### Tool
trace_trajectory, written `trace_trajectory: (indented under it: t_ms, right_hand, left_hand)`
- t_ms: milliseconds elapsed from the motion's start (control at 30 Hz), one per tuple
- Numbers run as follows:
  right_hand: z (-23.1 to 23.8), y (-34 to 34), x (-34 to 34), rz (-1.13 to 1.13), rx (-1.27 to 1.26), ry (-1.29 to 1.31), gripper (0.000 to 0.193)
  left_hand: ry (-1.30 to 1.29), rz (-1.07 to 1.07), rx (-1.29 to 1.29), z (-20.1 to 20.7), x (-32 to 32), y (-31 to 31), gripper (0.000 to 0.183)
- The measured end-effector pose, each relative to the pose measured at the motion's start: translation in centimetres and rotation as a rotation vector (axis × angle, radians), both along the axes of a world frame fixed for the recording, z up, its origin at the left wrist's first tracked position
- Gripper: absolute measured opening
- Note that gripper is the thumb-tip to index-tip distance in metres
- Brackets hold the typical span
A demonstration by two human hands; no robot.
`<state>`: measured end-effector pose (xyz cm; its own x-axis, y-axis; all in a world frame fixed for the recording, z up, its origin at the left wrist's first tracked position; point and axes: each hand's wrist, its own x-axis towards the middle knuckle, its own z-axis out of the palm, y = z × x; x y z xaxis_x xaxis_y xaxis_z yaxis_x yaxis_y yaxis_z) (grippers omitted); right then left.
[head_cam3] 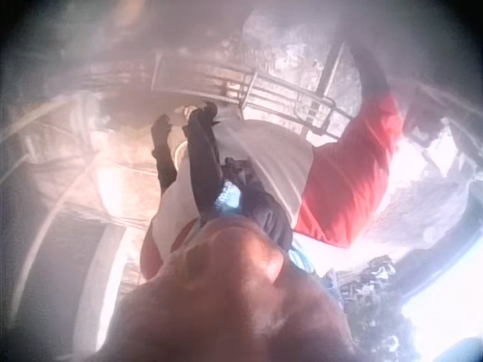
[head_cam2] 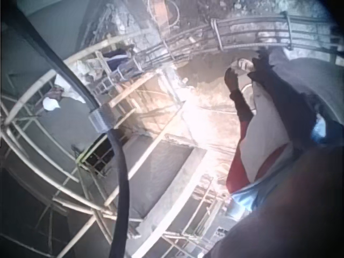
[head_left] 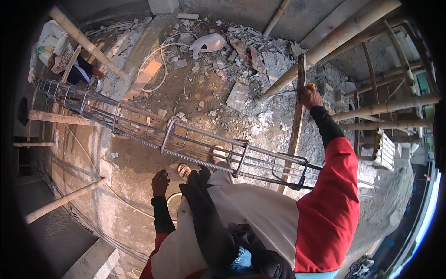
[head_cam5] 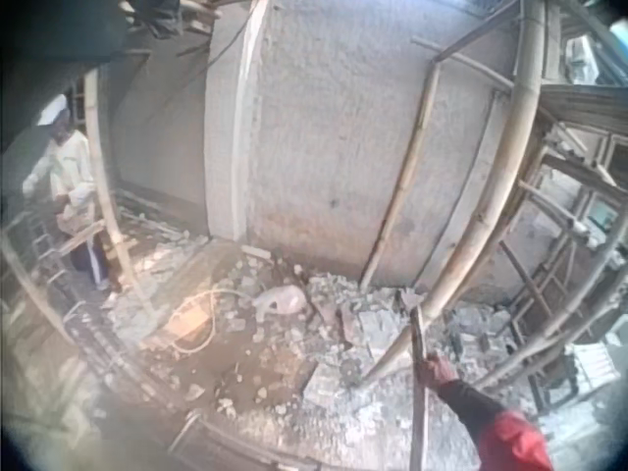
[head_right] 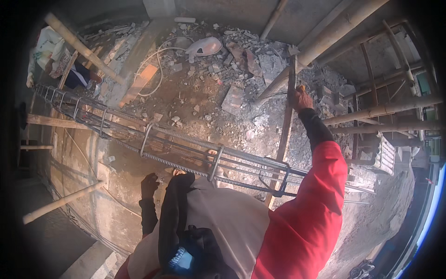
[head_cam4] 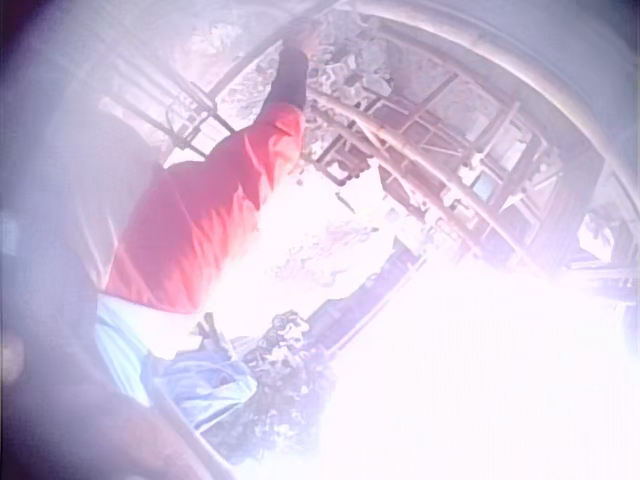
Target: The person is assembling rebar cages at a construction site. They use pliers to bend and tie rebar pieces together, working alongside another individual who assists with holding the structure.
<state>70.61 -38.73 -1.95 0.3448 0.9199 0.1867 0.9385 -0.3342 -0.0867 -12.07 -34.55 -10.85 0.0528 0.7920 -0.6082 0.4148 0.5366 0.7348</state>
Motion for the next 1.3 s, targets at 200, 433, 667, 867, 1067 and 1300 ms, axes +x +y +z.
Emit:
trace_trajectory:
  t_ms: [200,433,667,867,1067,1300]
  right_hand:
    - [3.3,1.7,-0.7,0.012,-0.089,0.027,0.015]
    - [5.9,3.6,1.9,-0.040,0.000,0.304,0.020]
    - [6.4,4.2,0.7,0.043,-0.028,0.200,0.025]
    - [2.1,4.0,-0.6,-0.196,-0.322,-0.028,0.027]
    - [-0.1,4.9,-0.3,-0.106,-0.241,-0.166,0.038]
    - [1.2,3.7,0.0,0.045,-0.043,-0.179,0.020]
  left_hand:
    - [0.051,-0.024,0.018,-0.2,-0.7,-0.2,0.037]
    - [0.087,-0.112,0.028,-1.2,2.0,-0.8,0.038]
    - [0.197,-0.211,0.083,-1.6,3.1,-0.3,0.040]
    - [0.200,-0.223,0.222,-3.2,2.4,-0.2,0.037]
    - [0.205,-0.197,0.181,-4.2,2.8,-1.0,0.035]
    - [0.135,-0.173,0.120,-5.6,3.8,-2.2,0.039]
